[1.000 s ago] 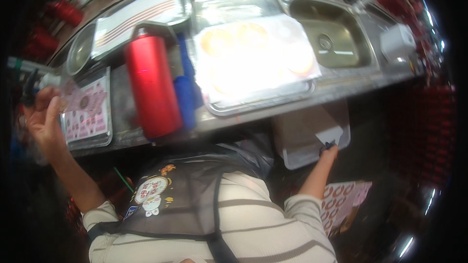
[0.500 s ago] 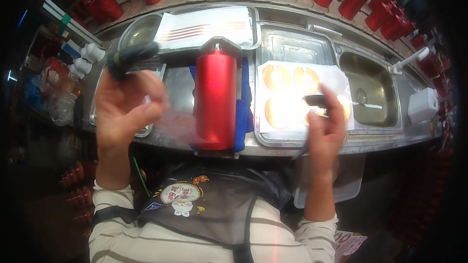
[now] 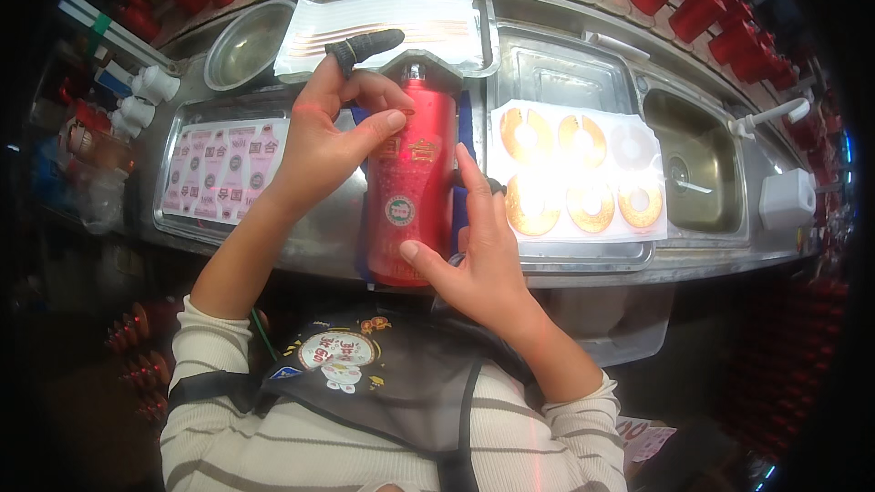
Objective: The person applies gold circular labels to the necks of red cylindrical containers and then affixes a rectangular paper label to the body of each container. The person handles the containers one at a time, rotating them to position the labels, and places finished containers on a nearby tray.
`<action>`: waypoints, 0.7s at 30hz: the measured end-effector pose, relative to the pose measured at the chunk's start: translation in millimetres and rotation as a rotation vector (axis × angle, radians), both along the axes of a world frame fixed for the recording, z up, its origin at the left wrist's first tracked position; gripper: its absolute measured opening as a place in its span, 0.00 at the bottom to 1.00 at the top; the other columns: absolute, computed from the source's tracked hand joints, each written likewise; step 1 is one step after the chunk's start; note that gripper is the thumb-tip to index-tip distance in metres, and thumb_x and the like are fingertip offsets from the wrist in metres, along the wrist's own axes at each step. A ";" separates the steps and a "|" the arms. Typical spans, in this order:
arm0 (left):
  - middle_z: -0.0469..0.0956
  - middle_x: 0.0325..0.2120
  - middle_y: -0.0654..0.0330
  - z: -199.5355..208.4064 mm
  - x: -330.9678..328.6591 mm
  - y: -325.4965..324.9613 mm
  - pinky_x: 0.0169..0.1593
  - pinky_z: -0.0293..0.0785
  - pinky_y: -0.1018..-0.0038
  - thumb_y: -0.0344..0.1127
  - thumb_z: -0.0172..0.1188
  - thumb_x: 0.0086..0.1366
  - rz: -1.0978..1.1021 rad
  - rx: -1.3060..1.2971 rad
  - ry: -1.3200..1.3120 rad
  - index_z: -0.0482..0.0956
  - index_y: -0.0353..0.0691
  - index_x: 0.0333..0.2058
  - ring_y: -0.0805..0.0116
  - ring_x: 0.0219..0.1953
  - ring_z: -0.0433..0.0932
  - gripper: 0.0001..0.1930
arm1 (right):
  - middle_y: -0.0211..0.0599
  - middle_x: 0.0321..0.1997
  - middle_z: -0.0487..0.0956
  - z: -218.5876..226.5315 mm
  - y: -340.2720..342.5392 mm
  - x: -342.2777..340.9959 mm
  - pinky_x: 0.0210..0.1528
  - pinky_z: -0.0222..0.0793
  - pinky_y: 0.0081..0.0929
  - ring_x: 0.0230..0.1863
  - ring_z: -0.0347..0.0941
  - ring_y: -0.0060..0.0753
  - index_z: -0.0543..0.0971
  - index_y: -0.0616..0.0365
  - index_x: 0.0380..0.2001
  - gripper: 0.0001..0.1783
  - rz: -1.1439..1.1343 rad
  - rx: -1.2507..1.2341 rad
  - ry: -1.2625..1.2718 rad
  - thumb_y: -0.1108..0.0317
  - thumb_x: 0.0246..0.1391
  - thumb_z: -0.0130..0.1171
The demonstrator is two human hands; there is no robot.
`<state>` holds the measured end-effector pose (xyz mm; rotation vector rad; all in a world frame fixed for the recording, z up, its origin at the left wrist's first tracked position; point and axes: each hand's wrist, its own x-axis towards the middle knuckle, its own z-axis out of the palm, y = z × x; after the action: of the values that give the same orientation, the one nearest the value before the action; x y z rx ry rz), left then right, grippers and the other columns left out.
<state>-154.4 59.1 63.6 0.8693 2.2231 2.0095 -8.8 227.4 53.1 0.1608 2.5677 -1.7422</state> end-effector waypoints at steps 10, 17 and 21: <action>0.71 0.63 0.57 -6.5 36.2 -35.3 0.67 0.57 0.52 0.45 0.68 0.61 -0.028 -0.352 0.497 0.69 0.45 0.64 0.53 0.65 0.67 0.34 | 0.63 0.66 0.64 12.6 2.2 11.2 0.52 0.75 0.38 0.56 0.73 0.57 0.67 0.44 0.70 0.42 0.144 0.359 0.166 0.57 0.52 0.69; 0.59 0.71 0.58 -36.2 70.4 -37.8 0.73 0.31 0.47 0.61 0.53 0.67 -0.139 -0.600 0.407 0.61 0.46 0.69 0.51 0.76 0.44 0.38 | 0.68 0.67 0.62 10.0 4.6 3.7 0.52 0.76 0.43 0.58 0.71 0.66 0.68 0.35 0.69 0.39 0.220 0.404 0.234 0.52 0.54 0.67; 0.57 0.72 0.59 -40.6 70.7 -35.1 0.72 0.30 0.44 0.60 0.53 0.67 -0.103 -0.597 0.433 0.60 0.46 0.70 0.50 0.76 0.43 0.38 | 0.68 0.66 0.62 7.0 7.9 -0.7 0.55 0.74 0.45 0.59 0.70 0.68 0.67 0.34 0.70 0.37 0.237 0.387 0.196 0.50 0.57 0.64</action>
<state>-83.6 24.1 23.0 1.3701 2.6846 1.0637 -9.4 235.3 60.1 -0.3095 2.8927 -1.2261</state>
